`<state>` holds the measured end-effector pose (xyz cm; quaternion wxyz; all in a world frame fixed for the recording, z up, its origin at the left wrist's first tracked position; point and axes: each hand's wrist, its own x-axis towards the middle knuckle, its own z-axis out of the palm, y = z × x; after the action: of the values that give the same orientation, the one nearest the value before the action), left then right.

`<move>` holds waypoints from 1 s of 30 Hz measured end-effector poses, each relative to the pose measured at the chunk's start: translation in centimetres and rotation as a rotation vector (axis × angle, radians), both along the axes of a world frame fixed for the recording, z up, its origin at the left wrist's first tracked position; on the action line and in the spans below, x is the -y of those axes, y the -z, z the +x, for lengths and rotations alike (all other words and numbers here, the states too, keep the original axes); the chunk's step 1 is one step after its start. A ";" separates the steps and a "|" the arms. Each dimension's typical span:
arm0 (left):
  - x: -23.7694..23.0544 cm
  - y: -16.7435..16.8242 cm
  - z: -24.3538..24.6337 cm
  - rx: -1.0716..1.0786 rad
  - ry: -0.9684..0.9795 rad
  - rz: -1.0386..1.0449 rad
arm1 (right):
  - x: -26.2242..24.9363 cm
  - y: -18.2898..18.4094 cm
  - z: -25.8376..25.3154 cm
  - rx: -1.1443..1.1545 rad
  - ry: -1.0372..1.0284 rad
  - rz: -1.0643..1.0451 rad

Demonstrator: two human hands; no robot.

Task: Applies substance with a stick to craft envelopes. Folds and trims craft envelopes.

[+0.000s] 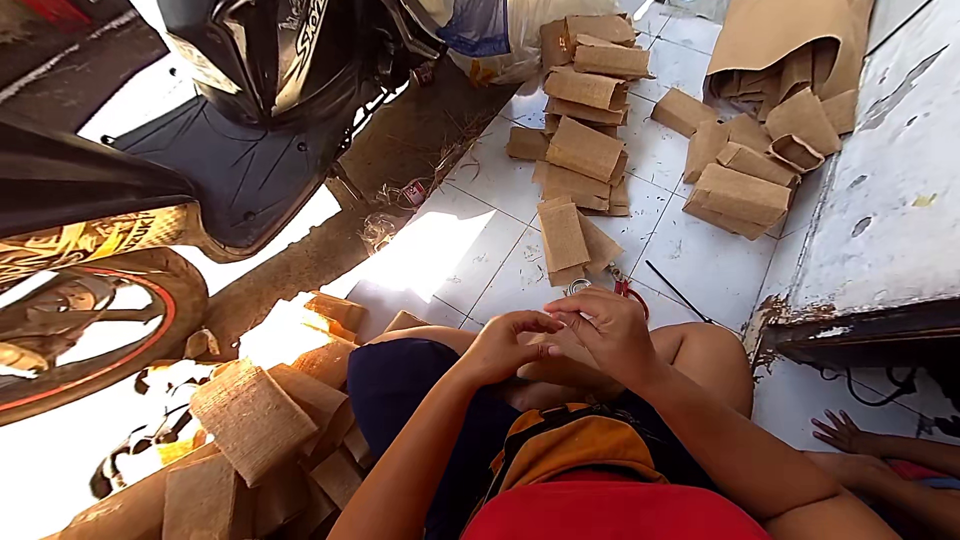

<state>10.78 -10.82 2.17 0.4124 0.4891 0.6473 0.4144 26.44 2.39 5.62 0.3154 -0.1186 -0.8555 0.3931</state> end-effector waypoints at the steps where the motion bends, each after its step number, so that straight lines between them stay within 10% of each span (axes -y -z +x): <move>1: 0.2 1.5 0.1 0.020 0.043 -0.094 | -0.6 0.9 0.2 0.098 0.006 -0.048; 7: 1.2 5.4 0.8 0.043 -0.122 -0.309 | -2.7 7.1 1.2 0.746 -0.079 -0.243; 16: 2.5 7.4 0.7 0.186 -0.661 -0.271 | -2.6 11.5 -2.7 0.964 -0.296 0.150; 26: 1.6 6.2 1.9 0.453 -0.486 -0.132 | -1.8 10.7 1.3 0.387 -0.011 0.144; 30: 1.1 3.3 2.8 0.197 -0.467 0.070 | -2.9 6.0 2.6 0.306 -0.112 -0.228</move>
<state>13.60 -11.97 -1.11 0.3495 0.2973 0.6847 0.5662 29.03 5.33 -0.43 0.1438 -0.1639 -0.8487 0.4818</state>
